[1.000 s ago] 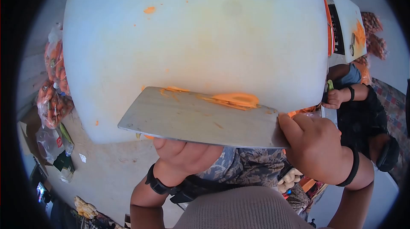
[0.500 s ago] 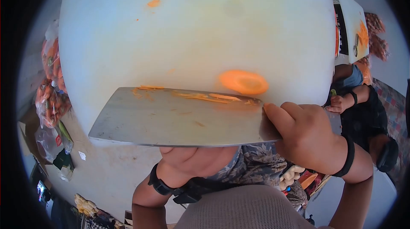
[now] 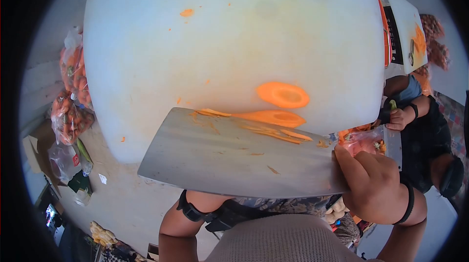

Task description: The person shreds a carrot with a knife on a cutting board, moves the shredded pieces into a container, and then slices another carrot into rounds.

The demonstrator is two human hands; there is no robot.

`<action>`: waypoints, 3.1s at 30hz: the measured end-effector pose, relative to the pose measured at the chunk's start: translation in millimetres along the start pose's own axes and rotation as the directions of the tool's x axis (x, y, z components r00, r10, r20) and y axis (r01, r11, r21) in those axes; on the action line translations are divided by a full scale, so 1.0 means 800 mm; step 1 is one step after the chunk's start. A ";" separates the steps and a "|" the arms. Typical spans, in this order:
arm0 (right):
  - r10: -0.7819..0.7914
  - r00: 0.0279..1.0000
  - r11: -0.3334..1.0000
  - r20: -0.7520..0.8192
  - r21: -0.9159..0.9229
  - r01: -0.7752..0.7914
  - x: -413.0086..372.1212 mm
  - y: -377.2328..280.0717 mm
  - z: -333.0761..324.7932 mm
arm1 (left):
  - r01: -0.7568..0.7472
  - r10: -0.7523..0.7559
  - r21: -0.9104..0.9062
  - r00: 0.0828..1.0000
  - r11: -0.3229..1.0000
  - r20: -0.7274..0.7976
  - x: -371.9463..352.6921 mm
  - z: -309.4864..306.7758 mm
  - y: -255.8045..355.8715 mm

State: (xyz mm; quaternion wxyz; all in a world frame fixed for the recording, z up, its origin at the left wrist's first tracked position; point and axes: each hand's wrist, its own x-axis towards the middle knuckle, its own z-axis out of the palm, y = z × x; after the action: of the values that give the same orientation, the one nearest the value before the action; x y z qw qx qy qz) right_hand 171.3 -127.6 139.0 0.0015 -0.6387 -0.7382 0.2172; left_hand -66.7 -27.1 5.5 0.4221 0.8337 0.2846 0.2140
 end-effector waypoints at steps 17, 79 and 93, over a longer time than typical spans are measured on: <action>0.047 0.993 0.999 0.111 -0.019 -0.045 0.013 0.008 -0.003 | 0.274 -0.217 -0.418 0.959 0.866 0.179 0.003 0.022 0.001; -0.034 0.998 0.999 0.046 0.043 0.032 0.073 0.013 0.029 | -0.347 0.375 0.426 0.927 0.835 0.019 0.040 -0.008 0.012; -0.012 1.000 1.000 -0.004 0.012 0.012 0.008 -0.003 0.009 | 0.246 -0.234 -0.280 0.969 0.928 0.075 -0.039 -0.007 -0.022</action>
State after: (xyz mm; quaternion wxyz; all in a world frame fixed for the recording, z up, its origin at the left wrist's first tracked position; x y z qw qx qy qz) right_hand 165.9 -124.1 131.6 0.0079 -0.6347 -0.7406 0.2204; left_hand -98.9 -35.6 -9.5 0.5671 0.7266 0.3419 0.1831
